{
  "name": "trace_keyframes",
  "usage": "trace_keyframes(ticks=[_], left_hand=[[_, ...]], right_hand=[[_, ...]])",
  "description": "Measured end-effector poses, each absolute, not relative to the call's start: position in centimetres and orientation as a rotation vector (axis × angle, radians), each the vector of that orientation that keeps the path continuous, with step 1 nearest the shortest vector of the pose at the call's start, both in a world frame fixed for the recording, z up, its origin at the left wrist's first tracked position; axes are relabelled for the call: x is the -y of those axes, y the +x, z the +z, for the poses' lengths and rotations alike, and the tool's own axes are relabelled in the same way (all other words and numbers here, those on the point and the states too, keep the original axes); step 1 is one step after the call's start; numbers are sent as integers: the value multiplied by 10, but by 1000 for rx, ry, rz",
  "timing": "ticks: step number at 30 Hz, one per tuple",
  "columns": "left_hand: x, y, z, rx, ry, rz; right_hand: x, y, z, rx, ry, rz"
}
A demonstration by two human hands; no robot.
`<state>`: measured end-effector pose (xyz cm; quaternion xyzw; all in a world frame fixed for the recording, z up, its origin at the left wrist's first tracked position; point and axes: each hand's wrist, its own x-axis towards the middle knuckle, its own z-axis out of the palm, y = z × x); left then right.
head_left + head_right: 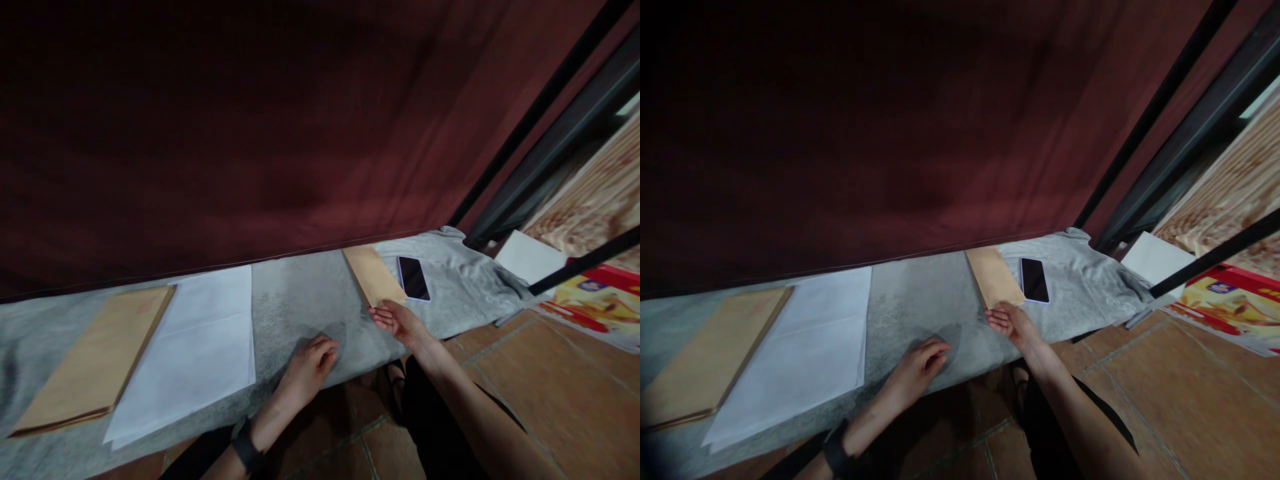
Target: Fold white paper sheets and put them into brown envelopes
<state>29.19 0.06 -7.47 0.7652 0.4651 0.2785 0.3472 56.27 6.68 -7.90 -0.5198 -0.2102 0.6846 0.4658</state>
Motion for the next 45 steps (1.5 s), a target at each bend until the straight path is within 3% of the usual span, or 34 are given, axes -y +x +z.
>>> trace_keyframes(ticks=[6,10,15,18,27,45], left_hand=[[0,284,-69,-1245,2048,683],[0,259,-60,-1544,2162,658],[8,215,-46,-2270,2005,196],[15,195,-43,-2454,1754,-100],[29,157,-31,-2142,1733,-401],[34,119,-36,-1965,1892,-139]], right_hand=[[-61,569,-72,498,-1348,1909],[-57,562,-72,576,-1318,1936],[-55,544,-77,711,-1291,1966],[-55,535,-79,786,-1272,1970],[-58,514,-80,908,-1287,1963],[-57,509,-86,1036,-1304,1940]])
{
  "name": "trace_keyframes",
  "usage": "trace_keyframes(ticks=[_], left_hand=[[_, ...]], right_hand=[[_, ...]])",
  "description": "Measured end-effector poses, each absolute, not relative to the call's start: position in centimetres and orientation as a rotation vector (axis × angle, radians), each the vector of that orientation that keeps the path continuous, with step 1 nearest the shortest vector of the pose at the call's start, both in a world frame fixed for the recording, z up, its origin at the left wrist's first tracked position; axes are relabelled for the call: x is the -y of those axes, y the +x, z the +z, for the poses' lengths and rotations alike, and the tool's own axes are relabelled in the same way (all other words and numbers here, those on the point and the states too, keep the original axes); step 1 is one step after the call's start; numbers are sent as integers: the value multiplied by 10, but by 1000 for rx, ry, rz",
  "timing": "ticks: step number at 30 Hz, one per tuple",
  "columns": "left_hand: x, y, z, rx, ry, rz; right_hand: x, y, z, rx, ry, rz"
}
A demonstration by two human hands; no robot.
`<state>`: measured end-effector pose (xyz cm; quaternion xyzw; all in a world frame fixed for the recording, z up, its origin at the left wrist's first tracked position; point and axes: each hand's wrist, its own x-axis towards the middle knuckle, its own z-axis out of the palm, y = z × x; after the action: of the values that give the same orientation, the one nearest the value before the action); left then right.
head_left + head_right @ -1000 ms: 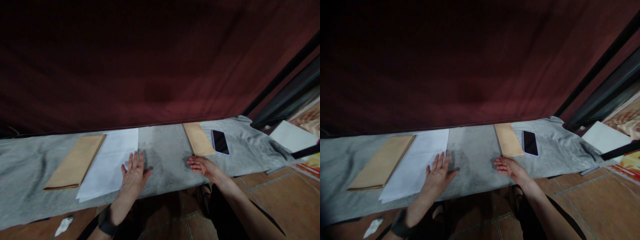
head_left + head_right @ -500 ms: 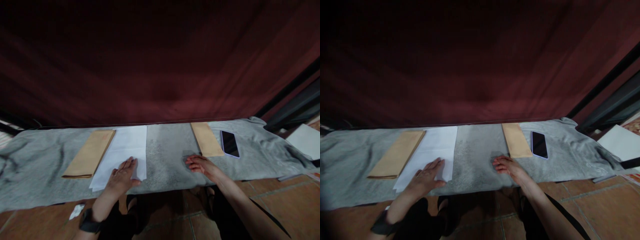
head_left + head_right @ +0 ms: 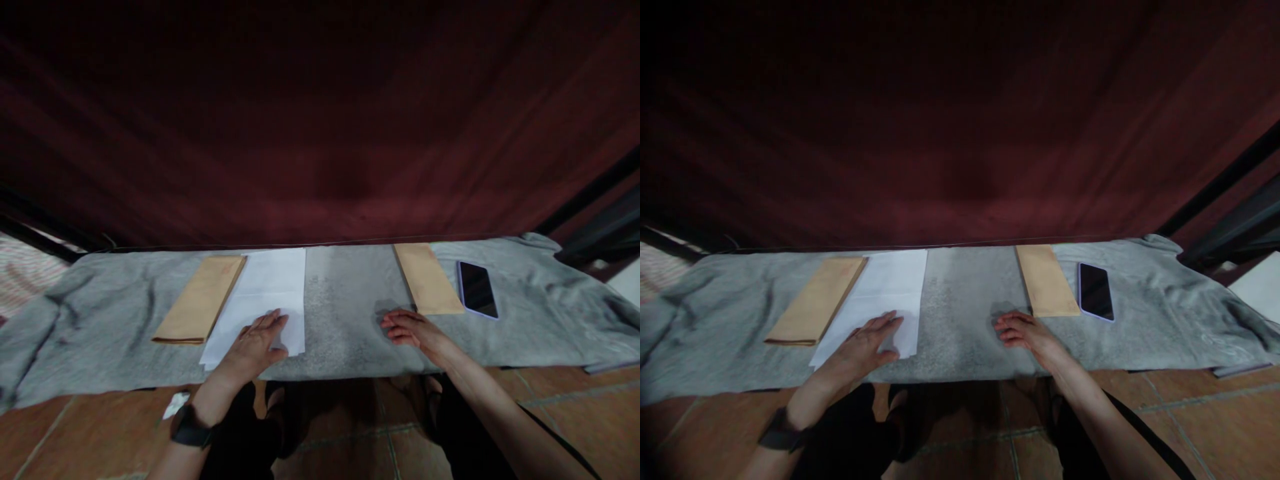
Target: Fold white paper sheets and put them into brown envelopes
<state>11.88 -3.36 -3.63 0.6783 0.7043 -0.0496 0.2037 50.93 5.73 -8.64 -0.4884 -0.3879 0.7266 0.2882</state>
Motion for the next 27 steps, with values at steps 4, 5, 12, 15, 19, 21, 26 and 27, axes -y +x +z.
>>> trace_keyframes(ticks=[4,5,12,15,19,21,26,27], left_hand=[[34,122,-39,-1968,1913,-112],[34,124,-40,-1952,1932,-123],[33,127,-46,-1799,2067,30],[33,116,-49,-1737,2074,160],[30,106,-45,-1746,2073,300],[27,112,-38,-1816,2135,318],[20,173,-18,-1766,2442,447],[20,191,-16,-1731,2486,462]], right_hand=[[-56,508,-84,1043,-1300,1929],[-56,508,-84,1045,-1299,1927],[-54,506,-81,1059,-1314,1908],[-53,505,-80,1056,-1310,1908],[-52,504,-77,1052,-1326,1900],[-52,503,-75,1057,-1325,1896],[-51,497,-72,1083,-1293,1917],[-50,494,-73,1079,-1288,1929]])
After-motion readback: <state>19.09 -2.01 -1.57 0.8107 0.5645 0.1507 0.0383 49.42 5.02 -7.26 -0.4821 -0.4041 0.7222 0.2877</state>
